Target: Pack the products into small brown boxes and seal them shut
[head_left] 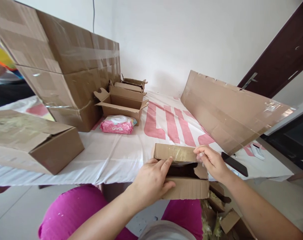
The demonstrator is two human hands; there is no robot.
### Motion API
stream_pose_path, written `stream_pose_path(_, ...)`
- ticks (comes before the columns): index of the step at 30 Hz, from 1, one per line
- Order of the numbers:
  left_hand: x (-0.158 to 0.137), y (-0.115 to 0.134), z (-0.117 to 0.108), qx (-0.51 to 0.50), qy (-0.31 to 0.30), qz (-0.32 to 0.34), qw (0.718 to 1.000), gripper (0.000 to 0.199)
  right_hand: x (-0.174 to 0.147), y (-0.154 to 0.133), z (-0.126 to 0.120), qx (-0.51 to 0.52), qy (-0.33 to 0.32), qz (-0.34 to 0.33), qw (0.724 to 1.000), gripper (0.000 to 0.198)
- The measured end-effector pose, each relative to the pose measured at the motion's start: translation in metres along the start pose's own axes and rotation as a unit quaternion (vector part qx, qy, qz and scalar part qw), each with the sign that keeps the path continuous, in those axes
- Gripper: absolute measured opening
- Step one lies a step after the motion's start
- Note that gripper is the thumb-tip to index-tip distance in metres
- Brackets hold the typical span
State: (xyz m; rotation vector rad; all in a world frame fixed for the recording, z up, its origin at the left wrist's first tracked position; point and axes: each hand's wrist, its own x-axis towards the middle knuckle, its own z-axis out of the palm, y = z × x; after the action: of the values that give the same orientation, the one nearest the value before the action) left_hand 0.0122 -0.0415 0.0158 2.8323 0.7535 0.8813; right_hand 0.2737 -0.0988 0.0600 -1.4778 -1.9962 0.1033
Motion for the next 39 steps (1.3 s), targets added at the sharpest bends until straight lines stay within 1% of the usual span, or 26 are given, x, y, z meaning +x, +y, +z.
stream_pose_path(2,0.000,0.005,0.002,0.024,-0.001,-0.003,1.000,0.071,0.002,0.001,0.001,0.006,-0.010,-0.029,1.000,0.027)
stream_pose_path(4,0.000,0.009,0.003,0.039,0.007,-0.001,0.999,0.071,0.004,0.001,0.001,0.013,-0.014,-0.054,0.998,0.036)
stream_pose_path(6,0.001,0.011,0.003,0.046,0.014,0.001,0.999,0.070,0.009,0.000,0.002,0.030,-0.004,-0.060,0.998,0.039)
stream_pose_path(9,0.001,0.011,0.003,0.045,0.024,0.002,0.999,0.068,0.017,-0.003,0.003,0.048,0.007,-0.043,0.998,0.034)
stream_pose_path(14,0.002,0.007,0.005,0.040,0.050,0.008,0.998,0.063,0.030,-0.010,0.009,0.071,-0.024,-0.036,0.997,0.030)
stream_pose_path(20,0.004,0.004,0.008,0.027,0.057,-0.005,0.998,0.058,0.030,-0.013,0.016,0.094,-0.052,-0.041,0.993,0.030)
stream_pose_path(24,0.004,0.003,0.008,0.006,0.064,-0.011,0.998,0.055,0.032,-0.014,0.015,0.097,-0.062,-0.046,0.992,0.028)
stream_pose_path(28,0.003,0.005,0.009,-0.002,0.061,-0.009,0.998,0.050,0.046,-0.013,0.015,0.069,-0.064,-0.021,0.995,0.020)
stream_pose_path(30,0.002,0.006,0.010,-0.001,0.059,-0.012,0.998,0.049,0.057,-0.012,0.019,0.048,-0.052,-0.003,0.997,0.017)
stream_pose_path(33,0.002,0.006,0.010,-0.003,0.056,-0.012,0.998,0.049,0.073,-0.012,0.031,0.016,-0.045,0.003,0.999,0.015)
stream_pose_path(36,0.002,0.006,0.010,-0.006,0.054,-0.011,0.998,0.048,0.086,-0.015,0.041,0.015,-0.088,0.006,0.996,0.018)
stream_pose_path(39,0.002,0.004,0.010,-0.006,0.049,-0.014,0.999,0.049,0.094,-0.020,0.046,0.046,-0.131,0.046,0.989,0.014)
